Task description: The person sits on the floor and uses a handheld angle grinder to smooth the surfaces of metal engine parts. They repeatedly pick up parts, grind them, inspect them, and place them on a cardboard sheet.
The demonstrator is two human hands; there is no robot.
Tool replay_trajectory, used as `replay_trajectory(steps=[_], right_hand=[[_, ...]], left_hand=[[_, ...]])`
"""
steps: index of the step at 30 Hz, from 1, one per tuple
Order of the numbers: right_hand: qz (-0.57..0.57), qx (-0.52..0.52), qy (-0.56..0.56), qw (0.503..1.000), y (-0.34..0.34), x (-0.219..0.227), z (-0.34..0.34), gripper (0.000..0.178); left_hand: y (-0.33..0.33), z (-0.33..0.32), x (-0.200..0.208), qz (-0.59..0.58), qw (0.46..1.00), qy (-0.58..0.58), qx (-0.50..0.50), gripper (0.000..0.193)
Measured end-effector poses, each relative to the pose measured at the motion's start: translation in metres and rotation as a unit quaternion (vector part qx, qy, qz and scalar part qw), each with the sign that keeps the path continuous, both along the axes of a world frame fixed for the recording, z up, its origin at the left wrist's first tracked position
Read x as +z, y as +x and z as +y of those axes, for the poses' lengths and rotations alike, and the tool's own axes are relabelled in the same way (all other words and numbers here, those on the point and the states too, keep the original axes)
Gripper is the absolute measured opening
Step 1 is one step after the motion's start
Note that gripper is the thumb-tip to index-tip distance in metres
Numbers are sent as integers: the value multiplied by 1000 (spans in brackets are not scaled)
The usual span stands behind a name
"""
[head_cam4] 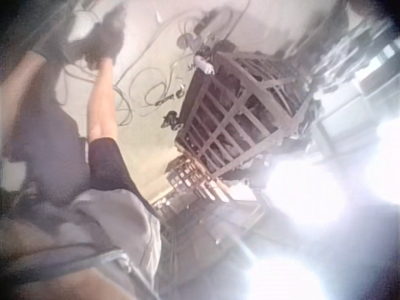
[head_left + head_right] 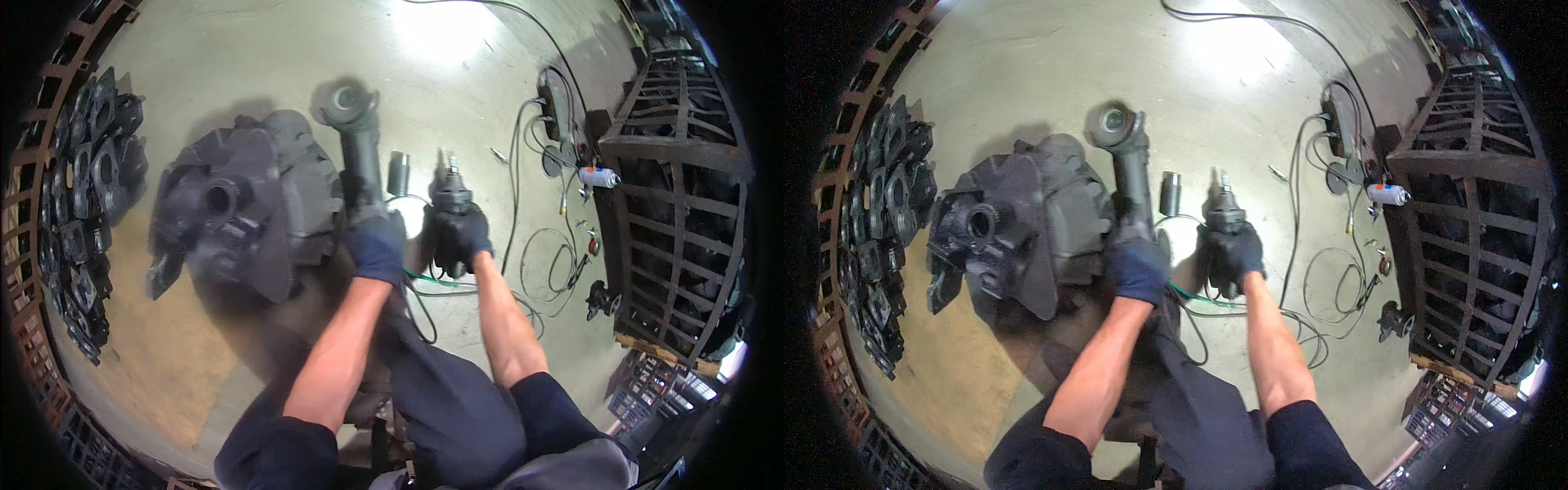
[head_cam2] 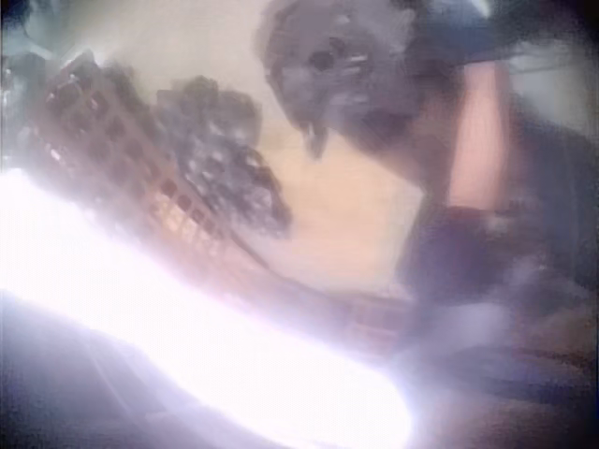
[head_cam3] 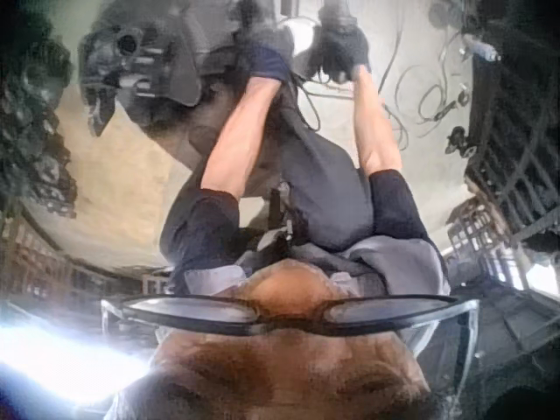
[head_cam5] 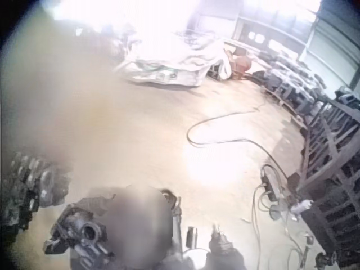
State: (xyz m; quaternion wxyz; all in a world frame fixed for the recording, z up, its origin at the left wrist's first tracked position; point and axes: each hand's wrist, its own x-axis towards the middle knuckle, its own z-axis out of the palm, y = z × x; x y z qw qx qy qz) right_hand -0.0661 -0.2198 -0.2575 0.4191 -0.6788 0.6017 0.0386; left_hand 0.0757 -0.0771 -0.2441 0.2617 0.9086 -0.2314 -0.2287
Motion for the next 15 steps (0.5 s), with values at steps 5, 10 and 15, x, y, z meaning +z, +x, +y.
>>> replay_trajectory(steps=[5, 10, 15], right_hand=[[-113, -52, 32, 992, -1, 33, -1, 31], [-260, -119, 87, 954, 44, 156, 30, 33], [-325, -131, 164, 922, 77, 292, 48, 36]], left_hand=[[10, -7, 42, 164, 966, -180, -87, 38], [-13, 7, 120, 456, 845, -279, 11, 48], [-45, 21, 234, 380, 812, -436, 74, 61]])
